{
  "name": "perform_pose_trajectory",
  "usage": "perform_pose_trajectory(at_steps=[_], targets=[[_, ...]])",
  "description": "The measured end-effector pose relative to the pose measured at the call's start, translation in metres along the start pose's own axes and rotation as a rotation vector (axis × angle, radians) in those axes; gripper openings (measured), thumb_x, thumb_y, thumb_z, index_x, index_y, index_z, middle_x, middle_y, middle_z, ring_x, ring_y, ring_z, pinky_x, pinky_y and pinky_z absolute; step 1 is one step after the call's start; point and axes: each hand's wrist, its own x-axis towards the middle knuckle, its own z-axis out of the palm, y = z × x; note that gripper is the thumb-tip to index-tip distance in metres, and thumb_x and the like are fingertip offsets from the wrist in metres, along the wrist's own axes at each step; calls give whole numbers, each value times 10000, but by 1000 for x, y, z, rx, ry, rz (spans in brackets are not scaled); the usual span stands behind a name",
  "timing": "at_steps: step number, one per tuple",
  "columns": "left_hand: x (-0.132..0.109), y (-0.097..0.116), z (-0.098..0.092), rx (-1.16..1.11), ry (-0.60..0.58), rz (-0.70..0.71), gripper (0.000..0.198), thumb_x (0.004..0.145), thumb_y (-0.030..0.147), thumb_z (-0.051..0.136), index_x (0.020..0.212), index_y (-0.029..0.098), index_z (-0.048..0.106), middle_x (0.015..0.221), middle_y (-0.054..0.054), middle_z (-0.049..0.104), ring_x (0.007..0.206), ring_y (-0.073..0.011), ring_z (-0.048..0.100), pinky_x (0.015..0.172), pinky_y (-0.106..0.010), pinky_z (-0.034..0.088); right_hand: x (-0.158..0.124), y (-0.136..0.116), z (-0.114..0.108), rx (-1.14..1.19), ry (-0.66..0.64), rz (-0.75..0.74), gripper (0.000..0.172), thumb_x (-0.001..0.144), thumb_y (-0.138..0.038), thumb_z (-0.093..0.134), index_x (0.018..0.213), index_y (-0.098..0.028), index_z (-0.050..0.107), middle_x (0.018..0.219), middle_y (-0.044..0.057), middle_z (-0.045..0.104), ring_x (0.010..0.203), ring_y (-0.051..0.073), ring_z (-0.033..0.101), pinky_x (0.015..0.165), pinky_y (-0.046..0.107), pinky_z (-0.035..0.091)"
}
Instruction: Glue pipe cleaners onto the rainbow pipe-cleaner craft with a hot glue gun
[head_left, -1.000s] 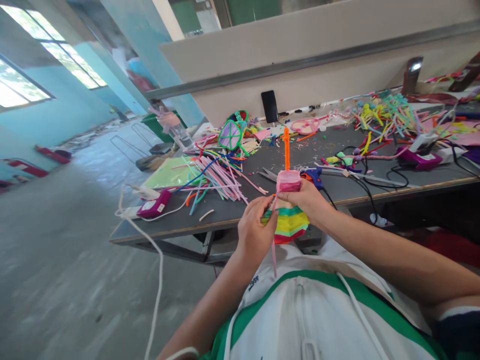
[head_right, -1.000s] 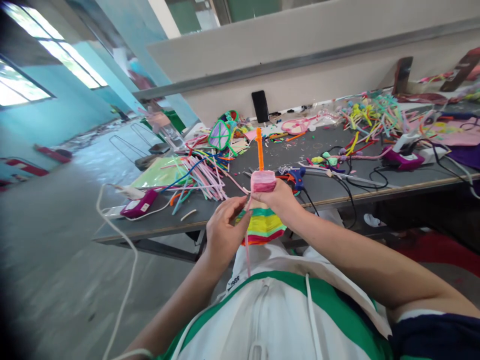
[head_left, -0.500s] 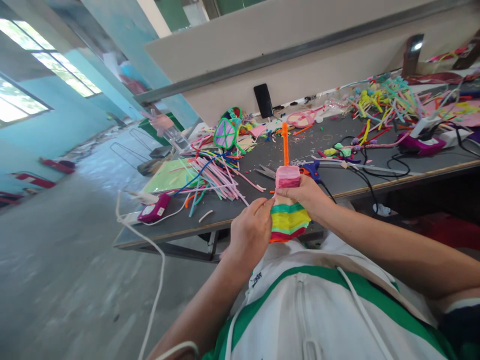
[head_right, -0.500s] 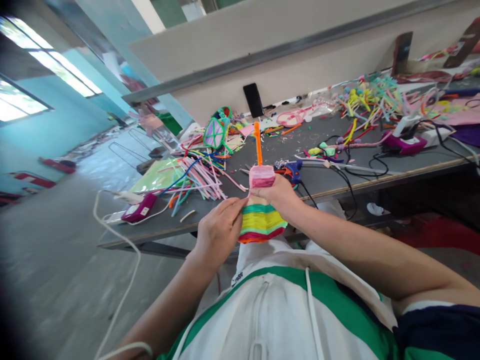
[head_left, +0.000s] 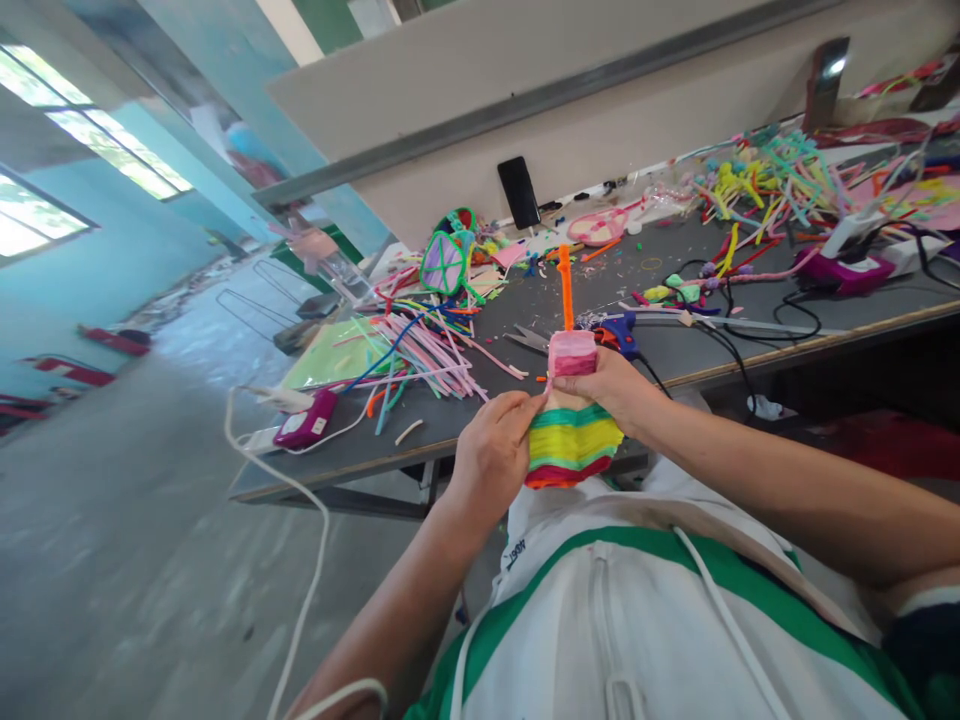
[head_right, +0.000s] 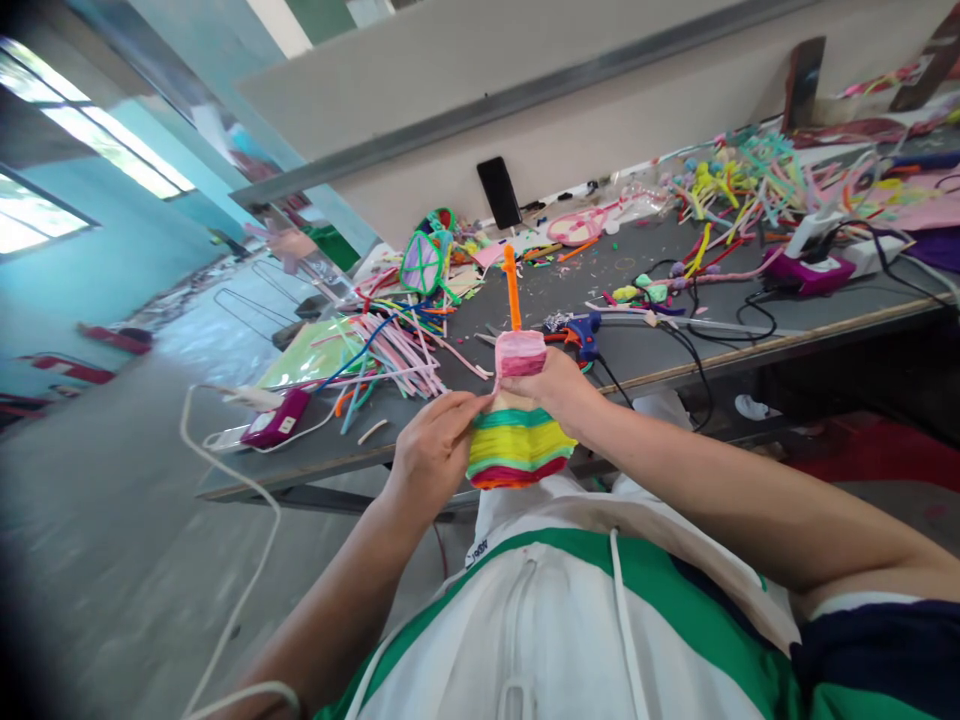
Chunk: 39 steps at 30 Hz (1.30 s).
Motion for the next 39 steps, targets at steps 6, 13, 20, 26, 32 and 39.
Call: perform_pose_trajectory(at_steps=[6, 13, 20, 26, 32, 39], targets=[[-2, -3, 2, -8, 3, 24, 440, 781, -2, 424, 1134, 143, 643, 1021, -99, 641, 960, -188, 603, 892, -321, 498, -2, 0, -1, 29, -30, 17, 223, 535, -247, 764, 687, -191, 611, 639, -31, 629, 628, 156, 565, 642, 321, 454], [-1, 1, -2, 14, -79, 35, 465, 772, -3, 417, 1178, 107, 615, 1025, -118, 629, 946, -201, 602, 856, -333, 507, -4, -2, -1, 50, -54, 38, 241, 532, -235, 756, 723, -183, 620, 676, -20, 656, 649, 166, 588, 662, 325, 457], [4, 8, -6, -40, -114, -17, 509, 727, -41, 394, 1151, 119, 628, 1032, -104, 600, 933, -174, 604, 835, -278, 512, -4, 2, -2, 59, -66, 55, 249, 529, -221, 752, 740, -183, 627, 684, -28, 654, 660, 156, 593, 673, 313, 458], [3, 10, -3, -71, -113, -33, 493, 739, -39, 405, 1149, 119, 628, 1012, -95, 591, 931, -163, 592, 850, -260, 504, -6, -1, -3, 50, -86, 82, 244, 518, -207, 755, 726, -171, 631, 671, -17, 660, 631, 152, 596, 656, 307, 460], [4, 10, -3, -104, -114, -44, 506, 744, -34, 414, 1159, 154, 633, 1014, -83, 599, 930, -155, 594, 842, -254, 503, -6, -2, -4, -15, -48, 61, 283, 507, -246, 785, 730, -167, 630, 696, -12, 655, 661, 157, 596, 676, 315, 461], [11, 2, 0, -244, -54, -139, 290, 797, 62, 504, 953, 174, 721, 920, -57, 684, 826, -132, 641, 735, -225, 508, -2, 7, -4, -73, 14, 16, 287, 517, -222, 780, 761, -173, 637, 720, -25, 638, 676, 139, 566, 679, 295, 447]])
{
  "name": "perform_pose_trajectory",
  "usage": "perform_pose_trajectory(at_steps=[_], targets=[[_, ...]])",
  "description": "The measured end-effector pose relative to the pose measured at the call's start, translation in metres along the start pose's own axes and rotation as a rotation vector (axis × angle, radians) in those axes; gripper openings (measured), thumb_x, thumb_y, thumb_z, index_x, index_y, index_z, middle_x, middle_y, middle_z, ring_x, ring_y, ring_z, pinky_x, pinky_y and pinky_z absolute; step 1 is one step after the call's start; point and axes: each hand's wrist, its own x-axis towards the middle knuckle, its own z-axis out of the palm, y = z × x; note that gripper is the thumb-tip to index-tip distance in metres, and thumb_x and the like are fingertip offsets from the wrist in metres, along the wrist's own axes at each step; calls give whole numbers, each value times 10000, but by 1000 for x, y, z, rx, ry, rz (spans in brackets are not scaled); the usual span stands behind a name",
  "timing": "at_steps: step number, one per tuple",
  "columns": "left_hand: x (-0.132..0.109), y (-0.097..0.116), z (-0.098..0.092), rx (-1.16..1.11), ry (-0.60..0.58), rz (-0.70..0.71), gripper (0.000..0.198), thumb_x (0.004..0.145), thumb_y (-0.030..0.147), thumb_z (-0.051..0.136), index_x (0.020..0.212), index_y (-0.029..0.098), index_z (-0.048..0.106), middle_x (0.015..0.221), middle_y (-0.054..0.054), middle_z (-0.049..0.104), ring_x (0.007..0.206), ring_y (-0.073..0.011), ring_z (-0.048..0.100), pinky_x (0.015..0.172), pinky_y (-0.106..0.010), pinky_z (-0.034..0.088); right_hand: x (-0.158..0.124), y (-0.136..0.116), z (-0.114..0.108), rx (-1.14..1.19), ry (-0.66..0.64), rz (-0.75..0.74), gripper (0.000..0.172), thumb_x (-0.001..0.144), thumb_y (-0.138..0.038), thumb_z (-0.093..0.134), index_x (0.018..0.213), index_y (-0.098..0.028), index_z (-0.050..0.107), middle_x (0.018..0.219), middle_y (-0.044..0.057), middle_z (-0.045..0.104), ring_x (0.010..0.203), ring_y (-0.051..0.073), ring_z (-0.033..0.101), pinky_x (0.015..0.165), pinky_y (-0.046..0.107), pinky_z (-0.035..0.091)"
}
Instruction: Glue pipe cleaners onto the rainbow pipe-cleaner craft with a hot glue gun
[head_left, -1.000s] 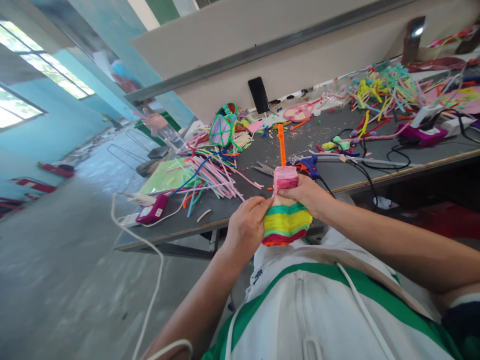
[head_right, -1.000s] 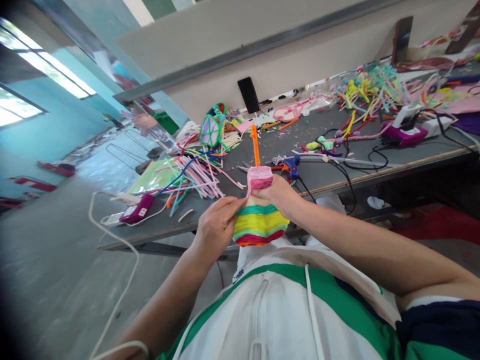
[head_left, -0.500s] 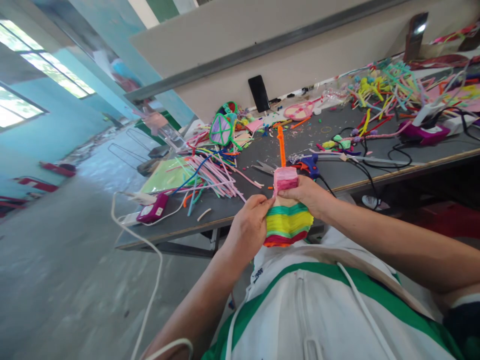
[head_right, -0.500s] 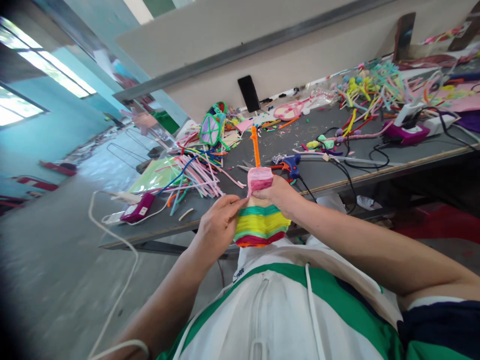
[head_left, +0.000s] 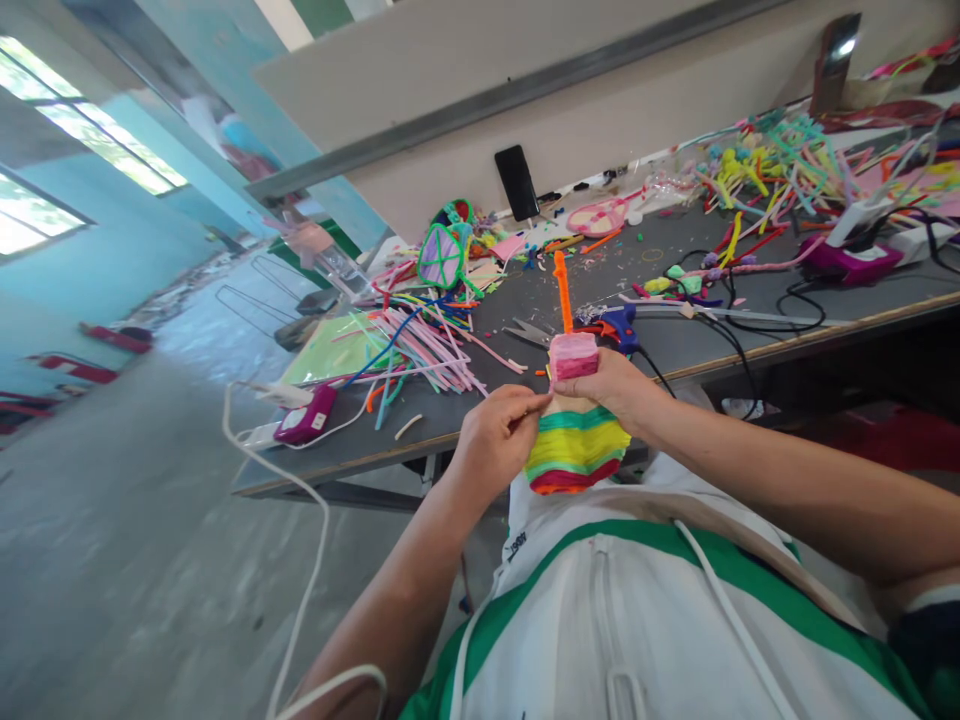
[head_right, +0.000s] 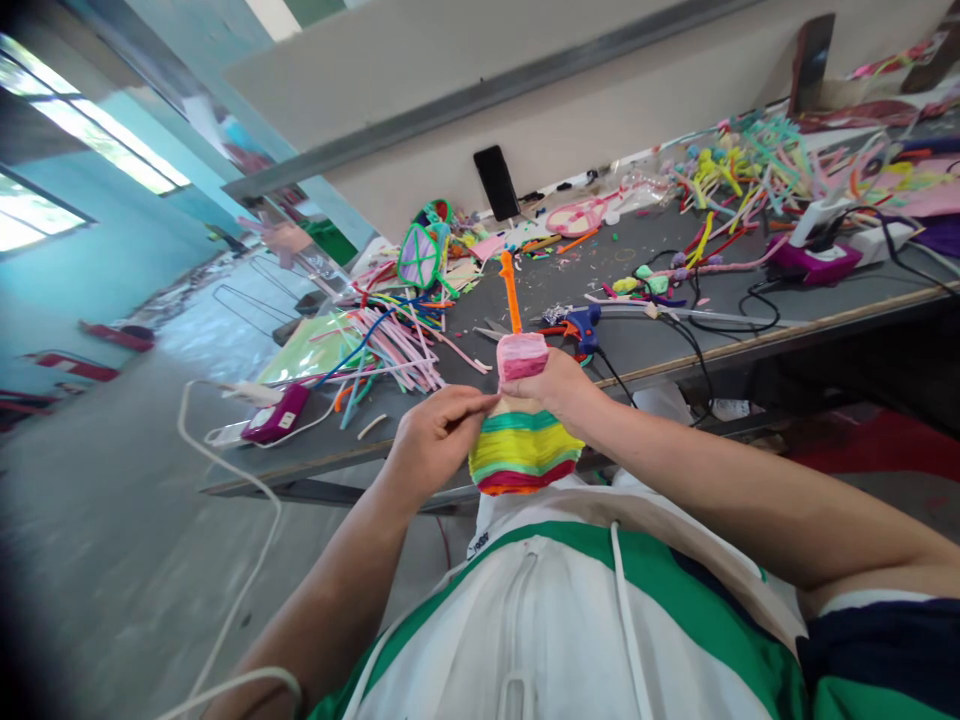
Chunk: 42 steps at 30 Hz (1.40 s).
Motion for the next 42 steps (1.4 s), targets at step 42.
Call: perform_pose_trajectory(at_steps=[42], targets=[[10, 0, -2, -208, -203, -395, 149, 747, 267, 634, 806, 156, 715, 725, -24, 704, 657, -141, 628, 598, -218, 468, -16, 7, -3, 40, -12, 1, 262, 538, -260, 778, 748, -184, 642, 709, -12, 677, 683, 157, 595, 700, 307, 464]])
